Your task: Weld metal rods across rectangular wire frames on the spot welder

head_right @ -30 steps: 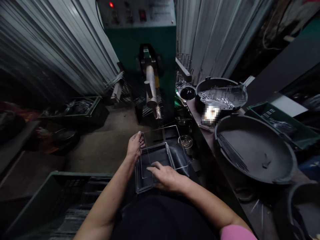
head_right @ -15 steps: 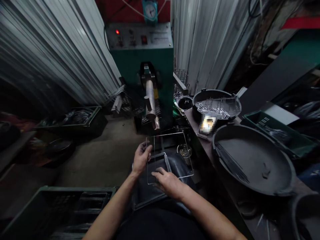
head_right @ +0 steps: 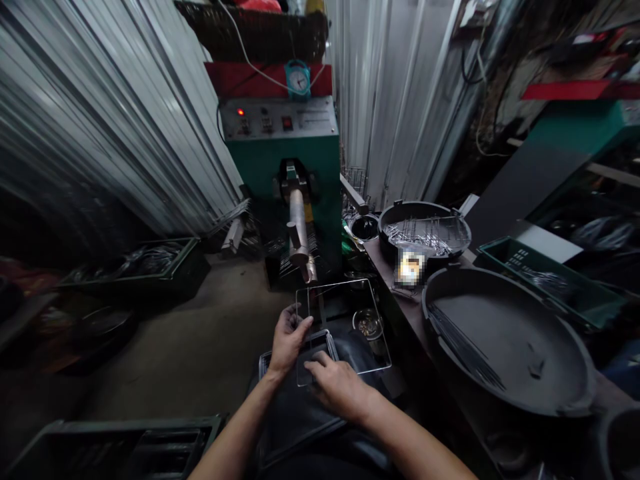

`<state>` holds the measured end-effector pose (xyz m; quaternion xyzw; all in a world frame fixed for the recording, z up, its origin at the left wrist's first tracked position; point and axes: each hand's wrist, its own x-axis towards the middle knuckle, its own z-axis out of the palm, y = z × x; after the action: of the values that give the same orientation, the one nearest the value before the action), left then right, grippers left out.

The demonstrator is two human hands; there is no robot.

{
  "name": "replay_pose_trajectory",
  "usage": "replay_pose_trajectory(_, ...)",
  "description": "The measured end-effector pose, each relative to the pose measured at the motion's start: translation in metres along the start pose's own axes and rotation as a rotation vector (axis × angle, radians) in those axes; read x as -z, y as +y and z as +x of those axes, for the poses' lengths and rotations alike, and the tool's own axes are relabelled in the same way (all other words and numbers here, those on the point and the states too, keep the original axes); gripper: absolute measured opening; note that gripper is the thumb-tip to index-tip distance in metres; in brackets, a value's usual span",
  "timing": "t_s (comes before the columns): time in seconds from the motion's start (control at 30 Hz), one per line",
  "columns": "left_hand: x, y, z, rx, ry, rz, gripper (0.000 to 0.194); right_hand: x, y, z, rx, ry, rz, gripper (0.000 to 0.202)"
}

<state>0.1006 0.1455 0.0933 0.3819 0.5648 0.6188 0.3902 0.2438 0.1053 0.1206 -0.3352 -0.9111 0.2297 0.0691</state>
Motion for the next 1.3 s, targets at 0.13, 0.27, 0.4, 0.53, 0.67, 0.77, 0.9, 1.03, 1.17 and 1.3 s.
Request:
replay_pose_trajectory(0.13, 0.0, 0.001, 0.007, -0.011, 0.001, -0.008, 0.044, 0.005, 0.001, 0.005, 0.008, 0.001, -0.004, 0.042)
replay_pose_trajectory(0.27, -0.002, 0.004, 0.013, 0.014, -0.023, -0.043, 0.046, 0.01, 0.003, 0.01, 0.012, 0.011, 0.003, 0.04)
replay_pose_trajectory(0.4, -0.004, 0.005, 0.017, 0.056, -0.056, -0.084, 0.047, 0.015, 0.005, 0.014, 0.019, 0.019, 0.002, 0.037)
replay_pose_trajectory(0.53, -0.004, 0.005, 0.017, 0.069, -0.063, -0.109, 0.046, 0.017, 0.006, 0.015, 0.031, 0.019, 0.023, 0.038)
replay_pose_trajectory(0.67, -0.004, 0.006, 0.017, 0.083, -0.079, -0.116, 0.045, 0.018, 0.005, 0.014, 0.018, 0.006, 0.024, 0.037)
replay_pose_trajectory(0.77, -0.005, 0.005, 0.017, 0.085, -0.076, -0.12, 0.045, 0.018, 0.005, 0.014, 0.006, 0.003, 0.01, 0.038)
replay_pose_trajectory(0.9, -0.005, 0.006, 0.018, 0.104, -0.083, -0.143, 0.045, 0.015, 0.008, 0.015, 0.017, 0.022, 0.005, 0.039)
replay_pose_trajectory(1.03, -0.002, 0.008, 0.013, 0.184, -0.157, -0.117, 0.037, 0.012, 0.011, 0.014, 0.023, 0.046, 0.011, 0.04)
replay_pose_trajectory(1.17, 0.005, 0.009, 0.007, 0.222, -0.299, -0.051, 0.03, 0.008, 0.016, 0.015, 0.031, 0.042, 0.013, 0.038)
replay_pose_trajectory(1.3, 0.009, 0.013, 0.02, 0.201, -0.327, -0.066, 0.029, 0.009, 0.024, 0.026, 0.054, 0.085, 0.003, 0.049)
